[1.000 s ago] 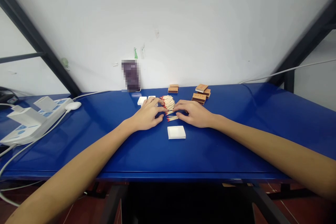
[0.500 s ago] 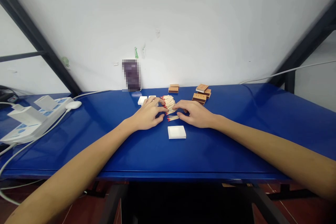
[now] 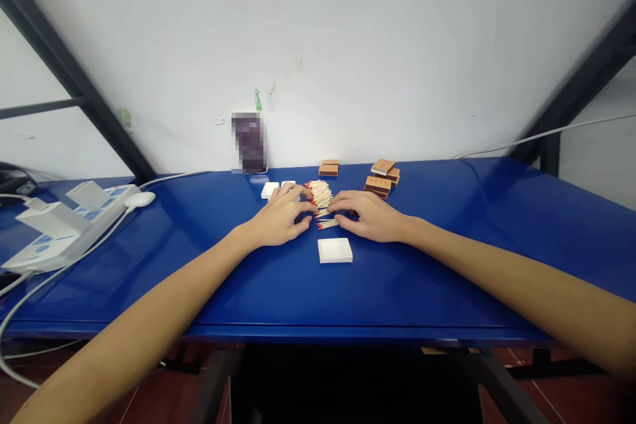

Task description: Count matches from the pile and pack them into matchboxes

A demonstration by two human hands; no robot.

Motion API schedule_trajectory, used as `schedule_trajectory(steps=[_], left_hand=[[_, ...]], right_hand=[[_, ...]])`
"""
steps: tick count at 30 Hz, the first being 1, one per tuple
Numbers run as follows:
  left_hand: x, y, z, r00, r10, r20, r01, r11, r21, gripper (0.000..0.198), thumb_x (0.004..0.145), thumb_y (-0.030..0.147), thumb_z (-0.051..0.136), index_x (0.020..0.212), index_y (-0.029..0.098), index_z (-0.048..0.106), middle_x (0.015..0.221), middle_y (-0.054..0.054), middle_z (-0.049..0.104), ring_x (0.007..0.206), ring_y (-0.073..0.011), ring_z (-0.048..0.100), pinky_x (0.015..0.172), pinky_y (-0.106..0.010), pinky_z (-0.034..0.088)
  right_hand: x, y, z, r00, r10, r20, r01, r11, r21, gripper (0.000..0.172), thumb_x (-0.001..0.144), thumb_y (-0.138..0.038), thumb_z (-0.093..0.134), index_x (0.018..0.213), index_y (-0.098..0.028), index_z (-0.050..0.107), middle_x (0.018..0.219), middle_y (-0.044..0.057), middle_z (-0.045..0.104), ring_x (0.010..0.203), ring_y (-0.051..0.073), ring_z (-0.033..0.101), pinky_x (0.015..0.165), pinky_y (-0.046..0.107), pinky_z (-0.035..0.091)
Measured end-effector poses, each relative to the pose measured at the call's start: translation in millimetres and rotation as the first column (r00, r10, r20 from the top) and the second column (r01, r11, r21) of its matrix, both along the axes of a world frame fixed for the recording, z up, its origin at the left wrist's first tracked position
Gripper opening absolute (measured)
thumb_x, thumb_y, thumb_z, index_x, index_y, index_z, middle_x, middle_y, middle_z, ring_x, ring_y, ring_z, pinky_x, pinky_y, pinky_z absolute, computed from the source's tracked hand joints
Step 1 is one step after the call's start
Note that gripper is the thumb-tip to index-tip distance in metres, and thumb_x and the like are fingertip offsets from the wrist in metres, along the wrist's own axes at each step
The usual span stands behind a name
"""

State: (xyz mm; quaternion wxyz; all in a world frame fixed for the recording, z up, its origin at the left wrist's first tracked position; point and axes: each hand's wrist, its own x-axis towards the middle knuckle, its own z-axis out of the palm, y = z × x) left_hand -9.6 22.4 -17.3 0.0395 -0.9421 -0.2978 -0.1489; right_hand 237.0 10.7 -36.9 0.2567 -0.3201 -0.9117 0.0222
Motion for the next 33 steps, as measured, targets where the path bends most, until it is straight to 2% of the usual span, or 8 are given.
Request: schedule_trajectory(steps=[13, 27, 33], left_hand=[[0.6, 0.2, -0.5, 1.000, -0.002, 0.002, 0.002, 1.000, -0.023, 0.029, 0.093, 0.028, 0.051, 0.115, 0.025, 0.070, 0.119, -0.008, 0.057, 0.116, -0.0273, 0.044, 0.101, -0.047, 0.037], [0.8, -0.9, 1.8, 1.000, -0.006, -0.009, 0.006, 1.000, -0.019, 0.030, 0.094, 0.029, 0.048, 0.116, 0.025, 0.070, 0.116, -0.009, 0.058, 0.116, -0.0275, 0.045, 0.100, -0.048, 0.037], [0.5, -0.4, 1.8, 1.000, -0.006, -0.007, 0.006, 1.000, -0.016, 0.030, 0.094, 0.028, 0.049, 0.115, 0.024, 0.070, 0.117, -0.009, 0.058, 0.117, -0.0275, 0.044, 0.100, -0.048, 0.037]], right_hand=[[-0.2, -1.7, 0.7, 0.999, 0.025, -0.033, -0.024, 0.999, 0.040, 0.024, 0.090, -0.020, 0.053, 0.100, -0.018, 0.075, 0.098, 0.010, 0.070, 0.092, 0.024, 0.060, 0.081, 0.040, 0.050], [-0.1, -1.3, 0.6, 0.999, 0.025, -0.030, -0.023, 0.999, 0.036, 0.027, 0.091, -0.020, 0.052, 0.109, -0.021, 0.072, 0.104, 0.008, 0.070, 0.095, 0.024, 0.059, 0.084, 0.041, 0.049], [-0.9, -1.9, 1.9, 1.000, 0.008, -0.004, -0.008, 0.999, 0.034, 0.024, 0.092, -0.022, 0.051, 0.102, -0.018, 0.073, 0.102, 0.010, 0.070, 0.094, 0.024, 0.060, 0.083, 0.041, 0.049]])
